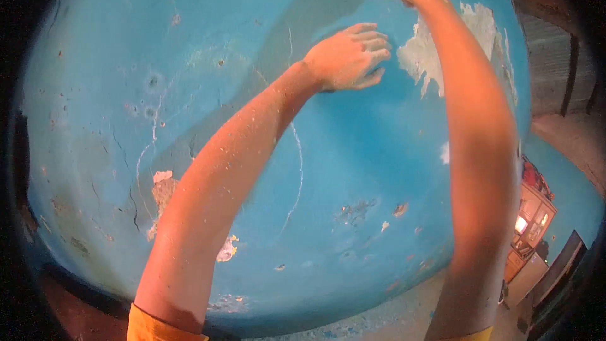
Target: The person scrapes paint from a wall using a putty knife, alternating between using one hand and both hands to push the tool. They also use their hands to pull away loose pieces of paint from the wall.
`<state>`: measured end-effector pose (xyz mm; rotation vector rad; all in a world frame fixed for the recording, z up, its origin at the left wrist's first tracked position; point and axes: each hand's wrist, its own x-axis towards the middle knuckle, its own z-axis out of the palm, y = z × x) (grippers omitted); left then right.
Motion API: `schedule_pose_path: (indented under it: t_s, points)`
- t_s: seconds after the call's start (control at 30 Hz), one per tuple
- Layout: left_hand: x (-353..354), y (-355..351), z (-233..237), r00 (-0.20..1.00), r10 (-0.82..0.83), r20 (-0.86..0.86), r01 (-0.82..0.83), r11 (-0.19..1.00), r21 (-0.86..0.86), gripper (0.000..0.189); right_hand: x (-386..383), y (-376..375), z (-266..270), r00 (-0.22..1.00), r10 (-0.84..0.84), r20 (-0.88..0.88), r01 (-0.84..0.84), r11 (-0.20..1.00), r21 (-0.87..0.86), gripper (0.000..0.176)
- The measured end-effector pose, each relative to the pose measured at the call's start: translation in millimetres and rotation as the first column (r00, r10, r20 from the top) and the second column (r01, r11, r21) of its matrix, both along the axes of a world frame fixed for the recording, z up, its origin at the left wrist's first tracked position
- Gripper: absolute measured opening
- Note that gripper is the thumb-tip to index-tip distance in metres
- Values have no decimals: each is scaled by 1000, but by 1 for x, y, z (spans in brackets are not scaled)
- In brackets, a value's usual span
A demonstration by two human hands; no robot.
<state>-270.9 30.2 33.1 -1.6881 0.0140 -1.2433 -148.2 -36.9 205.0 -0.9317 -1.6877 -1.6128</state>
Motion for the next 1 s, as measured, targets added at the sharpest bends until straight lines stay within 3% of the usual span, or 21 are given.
schedule_pose_path:
  t_s: [0.03,0.07,0.1,0.13,0.2,0.27,0.3,0.33,0.4,0.43,0.5,0.53,0.6,0.77,0.83,0.9,0.93,1.0]
  points:
    - [2,2,-2,1000,-16,-7,16,1000,-13,28,8,-2,-14,901,-236,365,155,959,238,26]
    - [2,4,-1,1000,-13,7,13,1000,13,28,16,-6,-29,899,-248,360,172,958,230,26]
    - [3,5,-3,1000,-8,20,7,999,42,27,1,-28,-71,986,-148,82,145,989,35,31]
    - [3,3,-6,1000,-20,19,19,999,41,27,-16,-42,-101,973,-84,-216,55,989,-135,39]
    - [-2,-2,-4,1000,-11,-24,11,1000,16,26,-31,-52,-97,953,-130,-275,97,986,-133,39]
    - [-1,-2,-5,999,-40,-15,41,999,21,25,-51,-55,-56,899,-276,-341,101,887,-450,32]
    - [-2,-1,-1,998,-69,-14,69,997,20,25,-41,-26,-17,840,-165,-517,-131,863,-487,29]
    - [-6,2,3,997,-72,-10,73,997,25,25,-49,-15,-13,841,-165,-515,-126,866,-483,29]
    - [2,4,1,991,-126,40,125,992,21,25,-44,-8,-26,784,-43,-620,-312,836,-452,24]
    - [8,-1,-2,988,-153,36,152,988,28,25,-15,-6,-30,780,-60,-622,-290,848,-445,24]
    - [-4,0,-2,998,-54,19,53,997,47,25,23,13,-32,965,71,-252,-73,997,3,29]
    - [-9,-1,0,999,-25,21,24,998,52,25,10,-4,-39,963,101,-250,-102,995,8,29]
    - [-1,-2,-3,999,-37,-16,37,998,49,24,-3,-59,-68,782,-69,-620,-193,918,-346,39]
    - [-2,-6,-5,1000,-24,-7,24,995,92,23,-9,-46,-75,849,-45,-526,-139,942,-304,39]
    - [-1,-6,-5,999,-9,-33,12,995,96,22,-3,-29,-40,849,-14,-528,-163,944,-288,39]
    - [3,-5,0,1000,21,-20,-20,997,71,22,18,-9,16,816,-141,-561,-54,947,-317,39]
    - [1,-5,3,999,38,-18,-36,997,73,22,24,-9,25,819,-126,-560,-69,947,-315,39]
    - [1,-5,0,999,8,-37,-4,996,92,26,37,-9,29,677,111,-728,-445,849,-285,26]
